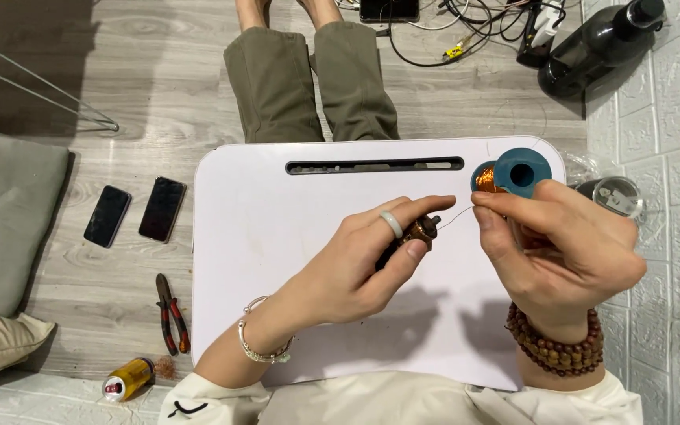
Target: Manually winding copper wire onto a motor armature to assemble the component.
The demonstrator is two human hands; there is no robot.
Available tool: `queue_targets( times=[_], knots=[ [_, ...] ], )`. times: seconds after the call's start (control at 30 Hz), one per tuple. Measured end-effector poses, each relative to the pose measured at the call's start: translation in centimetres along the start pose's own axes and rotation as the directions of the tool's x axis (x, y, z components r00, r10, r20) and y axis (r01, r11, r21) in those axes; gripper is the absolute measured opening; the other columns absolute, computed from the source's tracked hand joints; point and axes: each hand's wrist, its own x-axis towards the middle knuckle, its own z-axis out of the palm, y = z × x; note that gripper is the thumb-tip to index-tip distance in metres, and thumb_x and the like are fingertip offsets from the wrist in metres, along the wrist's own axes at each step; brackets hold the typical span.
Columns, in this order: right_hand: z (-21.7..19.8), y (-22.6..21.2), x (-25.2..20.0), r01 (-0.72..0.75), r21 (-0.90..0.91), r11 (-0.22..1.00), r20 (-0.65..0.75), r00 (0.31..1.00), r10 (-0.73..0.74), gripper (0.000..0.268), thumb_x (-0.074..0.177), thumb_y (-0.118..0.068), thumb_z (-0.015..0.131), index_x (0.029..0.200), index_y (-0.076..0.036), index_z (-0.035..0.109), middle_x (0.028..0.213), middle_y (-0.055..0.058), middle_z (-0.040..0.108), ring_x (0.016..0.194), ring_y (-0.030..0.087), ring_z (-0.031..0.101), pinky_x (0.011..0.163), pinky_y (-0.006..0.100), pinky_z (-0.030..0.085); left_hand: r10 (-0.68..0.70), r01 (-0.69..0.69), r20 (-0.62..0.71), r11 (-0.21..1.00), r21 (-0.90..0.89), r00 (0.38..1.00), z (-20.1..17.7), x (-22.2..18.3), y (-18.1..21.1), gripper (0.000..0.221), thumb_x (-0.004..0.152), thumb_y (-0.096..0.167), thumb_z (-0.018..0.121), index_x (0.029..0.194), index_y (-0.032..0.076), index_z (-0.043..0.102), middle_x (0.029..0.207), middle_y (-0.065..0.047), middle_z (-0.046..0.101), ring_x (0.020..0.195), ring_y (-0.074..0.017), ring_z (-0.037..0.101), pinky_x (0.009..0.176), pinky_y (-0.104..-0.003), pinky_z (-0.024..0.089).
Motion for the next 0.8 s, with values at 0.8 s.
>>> queue_targets(
  times=[0.8],
  knots=[
    [0.0,0.9,0.3,0.054,-0.027,0.998,0.014,0.998,-0.054,0.013,0.081,0.014,0.075,0.092,0.018,0.070,0.058,0.010,0.049,0.048,0.012,0.028,0.047,0.025,0.018,0.008,-0.008,0.043,1.000,-0.014,0.999,-0.6,-0.3,0.6,0.051,0.088,0.000,0.054,0.139,0.001,0.050,0.094,-0.009,0.063,0.075,-0.0170,0.056,0.066,-0.027,0.047]
  ],
)
